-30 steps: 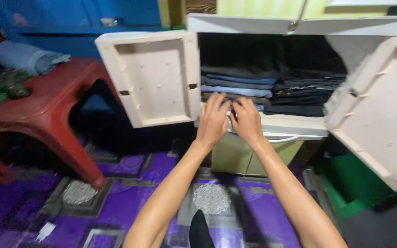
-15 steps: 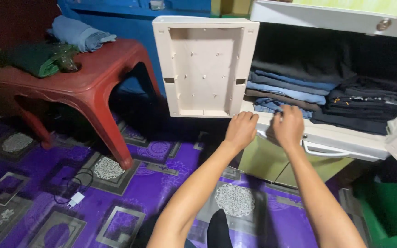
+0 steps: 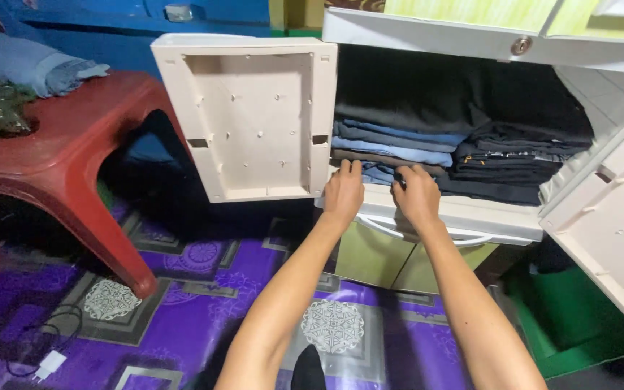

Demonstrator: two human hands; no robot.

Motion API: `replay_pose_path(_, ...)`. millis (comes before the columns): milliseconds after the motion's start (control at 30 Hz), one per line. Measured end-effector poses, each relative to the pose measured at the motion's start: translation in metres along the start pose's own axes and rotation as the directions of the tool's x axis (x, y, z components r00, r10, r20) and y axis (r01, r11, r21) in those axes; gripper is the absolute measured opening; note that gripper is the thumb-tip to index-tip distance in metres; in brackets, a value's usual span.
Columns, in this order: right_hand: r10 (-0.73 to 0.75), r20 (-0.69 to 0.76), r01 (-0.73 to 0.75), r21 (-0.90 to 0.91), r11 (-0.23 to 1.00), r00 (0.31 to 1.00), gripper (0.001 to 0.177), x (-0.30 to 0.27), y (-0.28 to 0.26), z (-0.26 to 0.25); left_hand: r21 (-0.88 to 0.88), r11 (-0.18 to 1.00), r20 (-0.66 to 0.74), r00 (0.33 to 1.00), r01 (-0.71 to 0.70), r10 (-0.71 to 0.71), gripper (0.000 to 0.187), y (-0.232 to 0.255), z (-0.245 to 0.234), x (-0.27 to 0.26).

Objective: Arranging folded pants in a plastic wardrobe and closing the doors.

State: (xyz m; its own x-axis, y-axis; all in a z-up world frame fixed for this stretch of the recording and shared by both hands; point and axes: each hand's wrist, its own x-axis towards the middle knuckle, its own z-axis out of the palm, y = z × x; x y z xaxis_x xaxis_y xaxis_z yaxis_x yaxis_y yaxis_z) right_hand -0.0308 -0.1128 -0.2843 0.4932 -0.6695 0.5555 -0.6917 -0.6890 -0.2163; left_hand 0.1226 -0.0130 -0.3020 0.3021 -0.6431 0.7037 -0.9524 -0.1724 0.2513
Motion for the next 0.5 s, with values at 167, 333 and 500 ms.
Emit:
replay_pose_path(167,0.015,-0.08,-0.012,0.044,0.999,0.997,0.026,-0.008,-0.003,-0.001,0.08,0.995,0.007,0.998,0.063,-0.064,0.045,0.001,0.014,0.007)
replay_pose_path(333,0.04,-0.316,-0.048,-0.016,0.999,0.948,0.015,-0.014,0.0,0.009,0.107,0.983,-0.098,0.986,0.147,-0.137,0.044,0.023,-0.005,0.012)
replay_pose_path(500,0.077,-0.304,-0.066,0.047,0.997,0.95,0.017,-0.011,0.012,0.026,-0.166,0.833,-0.148,0.822,0.528,-0.55,0.028,0.039,0.002,0.013)
